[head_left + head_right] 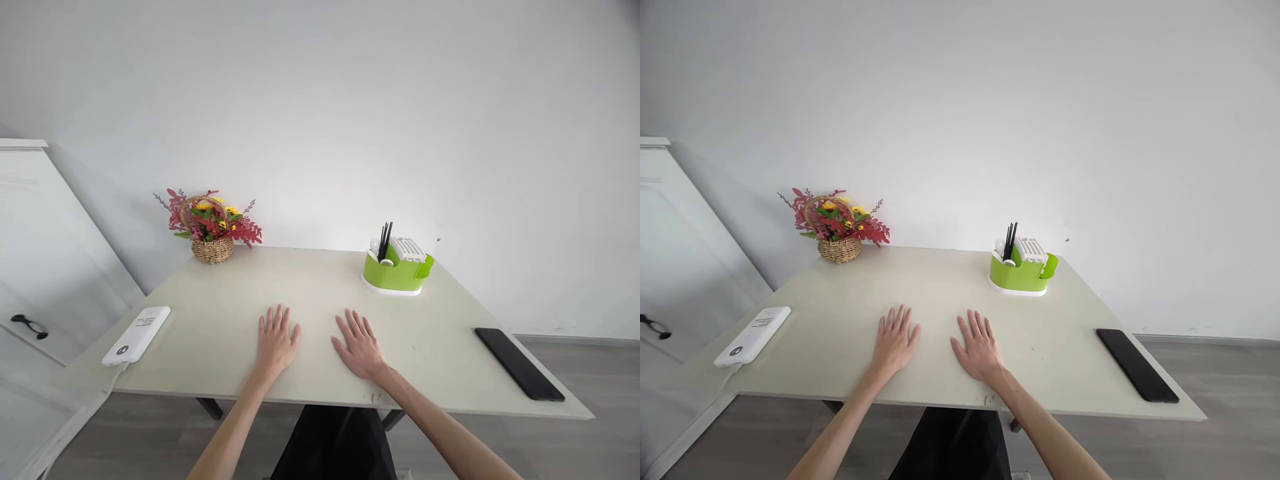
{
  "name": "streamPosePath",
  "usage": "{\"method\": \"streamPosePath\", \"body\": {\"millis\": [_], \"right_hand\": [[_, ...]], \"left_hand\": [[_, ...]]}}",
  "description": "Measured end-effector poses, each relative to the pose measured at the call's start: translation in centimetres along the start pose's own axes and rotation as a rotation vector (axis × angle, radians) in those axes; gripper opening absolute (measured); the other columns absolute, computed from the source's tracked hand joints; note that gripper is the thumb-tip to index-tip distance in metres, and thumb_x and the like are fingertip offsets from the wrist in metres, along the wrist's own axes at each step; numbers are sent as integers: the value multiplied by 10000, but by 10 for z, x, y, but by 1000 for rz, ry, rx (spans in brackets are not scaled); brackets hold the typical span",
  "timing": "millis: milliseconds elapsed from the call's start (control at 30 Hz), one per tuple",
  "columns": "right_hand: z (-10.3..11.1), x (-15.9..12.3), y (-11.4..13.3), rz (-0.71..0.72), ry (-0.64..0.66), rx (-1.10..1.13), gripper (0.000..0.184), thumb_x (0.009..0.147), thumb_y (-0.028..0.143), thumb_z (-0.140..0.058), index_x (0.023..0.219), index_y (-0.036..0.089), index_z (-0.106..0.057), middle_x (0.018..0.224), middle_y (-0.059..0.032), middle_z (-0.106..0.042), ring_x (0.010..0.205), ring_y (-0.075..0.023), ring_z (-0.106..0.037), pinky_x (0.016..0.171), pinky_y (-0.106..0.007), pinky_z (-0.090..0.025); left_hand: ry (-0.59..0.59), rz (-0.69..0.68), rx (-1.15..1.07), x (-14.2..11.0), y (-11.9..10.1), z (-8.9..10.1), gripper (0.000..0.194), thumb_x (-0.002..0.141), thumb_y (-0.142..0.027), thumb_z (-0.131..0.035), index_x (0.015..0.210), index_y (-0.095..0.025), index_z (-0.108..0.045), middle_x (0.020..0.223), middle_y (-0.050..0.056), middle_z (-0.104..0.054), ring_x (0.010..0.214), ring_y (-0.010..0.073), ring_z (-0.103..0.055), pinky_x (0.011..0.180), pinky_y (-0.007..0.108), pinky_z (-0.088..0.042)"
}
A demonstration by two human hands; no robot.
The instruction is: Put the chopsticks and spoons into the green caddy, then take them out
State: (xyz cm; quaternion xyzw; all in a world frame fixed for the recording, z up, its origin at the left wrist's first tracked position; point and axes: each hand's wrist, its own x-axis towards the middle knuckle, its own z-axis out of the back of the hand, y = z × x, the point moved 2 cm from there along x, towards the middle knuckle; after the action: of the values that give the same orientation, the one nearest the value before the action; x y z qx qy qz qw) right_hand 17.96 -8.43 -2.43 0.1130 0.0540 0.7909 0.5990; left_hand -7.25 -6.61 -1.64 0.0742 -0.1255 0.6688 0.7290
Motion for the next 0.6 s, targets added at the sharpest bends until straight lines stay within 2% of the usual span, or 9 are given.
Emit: {"method": "streamPosePath", "body": {"millis": [367, 600], "right_hand": [[-2, 14, -16, 68, 35, -1, 698, 1103, 612, -187, 1694, 253, -283, 1774, -54, -121, 1642, -243, -74, 1328, -483, -75], [4, 15, -34, 226, 16, -9, 649, 1122, 556, -197, 1694, 260, -272, 1770, -53, -137, 1637, -239, -118, 1324, -496, -160]], "left_hand": [[-28, -23, 6, 24, 0, -11, 681, 1059, -512, -305, 1606, -134, -451, 1701, 137, -351, 1596, 384, -263, 1297, 593, -168], [-44, -37, -41, 27, 2, -15, 670, 1052, -513, -326, 1600, -152, -463, 1689, 140, -377, 1593, 390, -269, 1292, 608, -172]]}}
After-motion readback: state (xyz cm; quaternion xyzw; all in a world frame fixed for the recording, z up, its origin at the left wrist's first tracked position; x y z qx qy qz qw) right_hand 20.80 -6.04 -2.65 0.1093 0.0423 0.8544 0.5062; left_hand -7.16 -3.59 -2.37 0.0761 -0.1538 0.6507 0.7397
